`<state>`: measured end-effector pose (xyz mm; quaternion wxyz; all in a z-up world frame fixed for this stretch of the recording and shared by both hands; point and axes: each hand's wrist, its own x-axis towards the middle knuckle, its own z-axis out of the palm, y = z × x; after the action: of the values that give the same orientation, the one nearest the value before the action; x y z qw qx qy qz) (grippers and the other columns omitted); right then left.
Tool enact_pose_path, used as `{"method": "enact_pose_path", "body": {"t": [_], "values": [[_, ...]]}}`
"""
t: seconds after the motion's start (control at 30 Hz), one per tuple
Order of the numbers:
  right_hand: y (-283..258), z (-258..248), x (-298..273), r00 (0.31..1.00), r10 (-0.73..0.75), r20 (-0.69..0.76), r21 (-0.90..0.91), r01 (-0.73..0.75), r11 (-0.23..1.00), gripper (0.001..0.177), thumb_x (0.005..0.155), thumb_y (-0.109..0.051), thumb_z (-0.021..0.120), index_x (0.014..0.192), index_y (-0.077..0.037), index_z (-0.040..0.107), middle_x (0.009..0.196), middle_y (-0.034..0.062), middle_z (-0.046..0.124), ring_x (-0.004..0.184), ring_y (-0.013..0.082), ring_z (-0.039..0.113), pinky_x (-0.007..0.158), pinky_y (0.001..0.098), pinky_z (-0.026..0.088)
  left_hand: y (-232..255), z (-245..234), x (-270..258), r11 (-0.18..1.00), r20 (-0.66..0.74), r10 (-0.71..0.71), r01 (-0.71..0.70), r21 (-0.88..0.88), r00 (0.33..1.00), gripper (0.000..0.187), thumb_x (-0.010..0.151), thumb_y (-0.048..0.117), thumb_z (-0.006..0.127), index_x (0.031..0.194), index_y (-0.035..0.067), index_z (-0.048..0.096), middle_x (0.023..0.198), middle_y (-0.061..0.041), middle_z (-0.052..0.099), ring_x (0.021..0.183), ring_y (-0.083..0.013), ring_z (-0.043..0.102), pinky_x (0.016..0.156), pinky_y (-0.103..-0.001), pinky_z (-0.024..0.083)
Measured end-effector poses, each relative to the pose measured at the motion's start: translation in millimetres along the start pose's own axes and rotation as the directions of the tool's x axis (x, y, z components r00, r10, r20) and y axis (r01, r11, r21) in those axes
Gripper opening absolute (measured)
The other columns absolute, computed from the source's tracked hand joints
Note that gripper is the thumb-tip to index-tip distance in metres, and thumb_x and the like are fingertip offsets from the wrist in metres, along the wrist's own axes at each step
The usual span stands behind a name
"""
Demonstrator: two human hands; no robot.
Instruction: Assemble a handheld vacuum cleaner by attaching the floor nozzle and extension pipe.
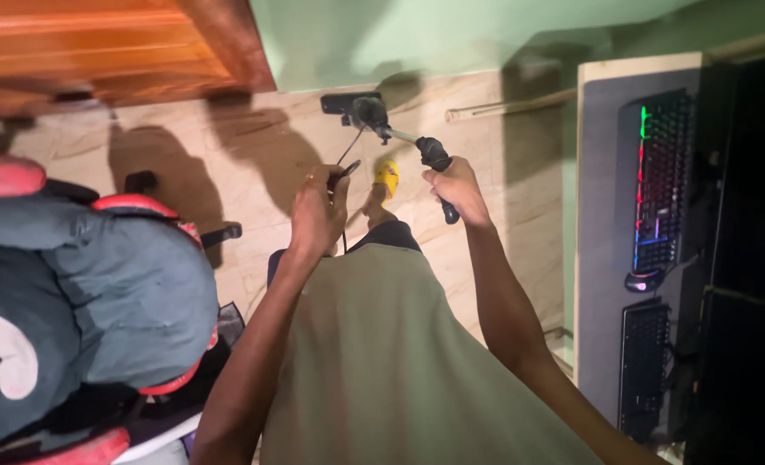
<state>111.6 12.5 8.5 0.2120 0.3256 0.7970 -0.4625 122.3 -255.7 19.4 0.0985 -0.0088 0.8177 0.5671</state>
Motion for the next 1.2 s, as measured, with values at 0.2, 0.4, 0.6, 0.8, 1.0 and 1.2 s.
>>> {"method": "enact_pose_path", "body": {"t": [0.2,0.4,0.6,0.8,1.0,1.2], "values": [[23.8,-26.8,11.9,0.992,0.089,-0.089,0.065,-0.084,0.994,0.024,0.089,-0.017,0.072,0.081,0.004,0.067,0.060,0.0054,0.061,0.047,0.0140,0.056,0.045,0.0310,0.045,-0.3,33.2,15.0,0.997,0.069,-0.050,0.046,0.060,0.996,0.018,0.097,0.014,0.066,0.109,-0.001,0.066,0.097,-0.019,0.073,0.082,-0.0319,0.072,0.071,-0.042,0.056],[71.1,-46.7,58.1,0.997,0.058,0.052,0.466,-0.076,0.882,0.022,0.095,-0.017,0.069,0.096,0.004,0.064,0.075,0.0064,0.062,0.058,0.0143,0.060,0.051,0.0304,0.052,-19.7,76.5,26.7,0.991,0.065,-0.027,0.018,0.135,0.997,0.017,0.099,0.015,0.065,0.108,0.001,0.067,0.101,-0.022,0.072,0.091,-0.0391,0.071,0.081,-0.046,0.054],[42.9,-79.8,90.8,0.968,-0.032,0.249,0.622,-0.134,0.771,0.037,0.094,-0.021,0.070,0.117,0.005,0.058,0.092,0.0112,0.064,0.069,0.0184,0.067,0.061,0.0334,0.060,-59.6,115.4,35.5,0.943,-0.052,-0.100,0.111,0.314,0.994,0.019,0.095,0.014,0.066,0.109,0.002,0.069,0.099,-0.024,0.071,0.091,-0.0430,0.068,0.079,-0.050,0.053],[36.5,-91.4,125.9,0.946,-0.048,0.322,0.575,-0.155,0.803,0.046,0.092,-0.027,0.073,0.123,0.003,0.057,0.090,0.0122,0.066,0.068,0.0205,0.067,0.059,0.0362,0.059,-121.0,141.2,31.5,0.926,-0.106,-0.245,0.265,0.269,0.964,0.021,0.097,0.012,0.062,0.117,0.006,0.066,0.101,-0.024,0.070,0.085,-0.0406,0.070,0.075,-0.051,0.054],[8.6,-99.0,122.2,0.950,-0.077,0.304,0.451,-0.072,0.889,0.053,0.088,-0.040,0.073,0.123,-0.005,0.055,0.091,0.0082,0.064,0.070,0.0165,0.065,0.060,0.0327,0.058,-53.8,157.5,37.5,0.906,-0.157,-0.175,0.221,0.360,0.972,0.035,0.100,0.013,0.063,0.134,0.008,0.063,0.110,-0.025,0.068,0.094,-0.0434,0.069,0.079,-0.049,0.055],[19.5,-98.5,148.7,0.966,-0.044,0.257,0.341,-0.048,0.939,0.065,0.088,-0.057,0.067,0.126,-0.004,0.059,0.096,0.0059,0.065,0.082,0.0135,0.068,0.071,0.0336,0.059,-29.4,191.4,52.2,0.969,-0.158,-0.037,0.074,0.235,0.987,0.044,0.093,0.011,0.069,0.135,0.005,0.059,0.123,-0.021,0.069,0.112,-0.0390,0.068,0.095,-0.044,0.054]]}}
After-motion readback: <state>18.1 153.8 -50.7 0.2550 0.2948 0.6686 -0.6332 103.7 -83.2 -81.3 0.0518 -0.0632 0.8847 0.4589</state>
